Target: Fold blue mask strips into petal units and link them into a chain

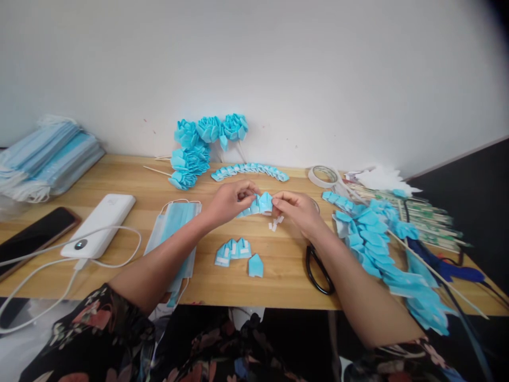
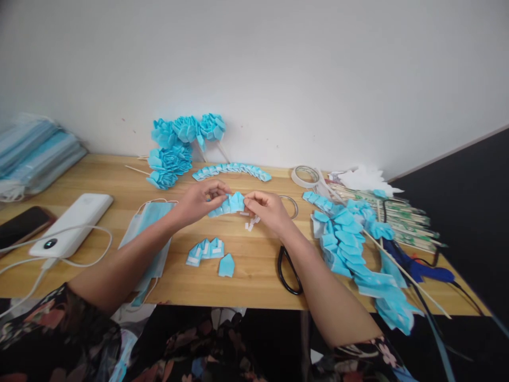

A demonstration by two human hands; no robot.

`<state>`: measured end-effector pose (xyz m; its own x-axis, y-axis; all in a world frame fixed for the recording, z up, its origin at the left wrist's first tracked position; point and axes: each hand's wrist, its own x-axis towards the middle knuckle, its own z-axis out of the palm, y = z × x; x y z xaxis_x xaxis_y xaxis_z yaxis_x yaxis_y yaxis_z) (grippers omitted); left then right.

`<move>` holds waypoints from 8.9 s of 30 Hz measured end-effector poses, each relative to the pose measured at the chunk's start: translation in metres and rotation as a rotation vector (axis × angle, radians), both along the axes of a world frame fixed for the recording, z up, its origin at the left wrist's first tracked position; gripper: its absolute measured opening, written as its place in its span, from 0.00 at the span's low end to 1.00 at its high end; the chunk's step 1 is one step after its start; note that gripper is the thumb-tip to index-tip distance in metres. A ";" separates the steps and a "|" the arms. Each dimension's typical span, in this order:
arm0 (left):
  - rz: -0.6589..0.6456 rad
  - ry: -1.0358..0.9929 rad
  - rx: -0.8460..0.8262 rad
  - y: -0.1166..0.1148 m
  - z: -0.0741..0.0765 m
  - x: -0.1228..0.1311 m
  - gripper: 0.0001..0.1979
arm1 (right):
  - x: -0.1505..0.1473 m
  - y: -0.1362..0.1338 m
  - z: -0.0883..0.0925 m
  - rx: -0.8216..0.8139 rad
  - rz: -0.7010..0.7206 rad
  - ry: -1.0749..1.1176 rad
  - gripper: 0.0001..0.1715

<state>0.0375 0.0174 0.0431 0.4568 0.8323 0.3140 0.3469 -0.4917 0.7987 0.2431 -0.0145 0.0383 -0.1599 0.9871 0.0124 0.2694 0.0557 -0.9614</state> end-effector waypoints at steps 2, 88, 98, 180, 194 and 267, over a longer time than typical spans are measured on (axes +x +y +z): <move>-0.003 -0.004 -0.004 0.000 0.000 0.000 0.08 | 0.000 0.001 -0.001 -0.005 0.007 -0.008 0.15; 0.012 -0.101 -0.403 -0.008 -0.008 0.011 0.10 | -0.008 -0.001 -0.015 -0.016 0.179 -0.036 0.12; -0.009 0.126 -0.229 -0.010 -0.003 0.010 0.10 | -0.002 -0.001 -0.008 -0.013 0.172 0.021 0.17; 0.357 0.393 0.052 0.038 -0.023 -0.031 0.17 | -0.004 -0.001 -0.012 0.171 -0.004 -0.041 0.14; 0.237 0.651 0.291 0.027 -0.016 -0.022 0.14 | -0.029 -0.018 -0.018 0.454 0.610 -0.664 0.10; -0.207 0.091 -0.346 -0.003 -0.013 0.008 0.15 | 0.007 0.005 -0.013 0.324 0.102 -0.169 0.19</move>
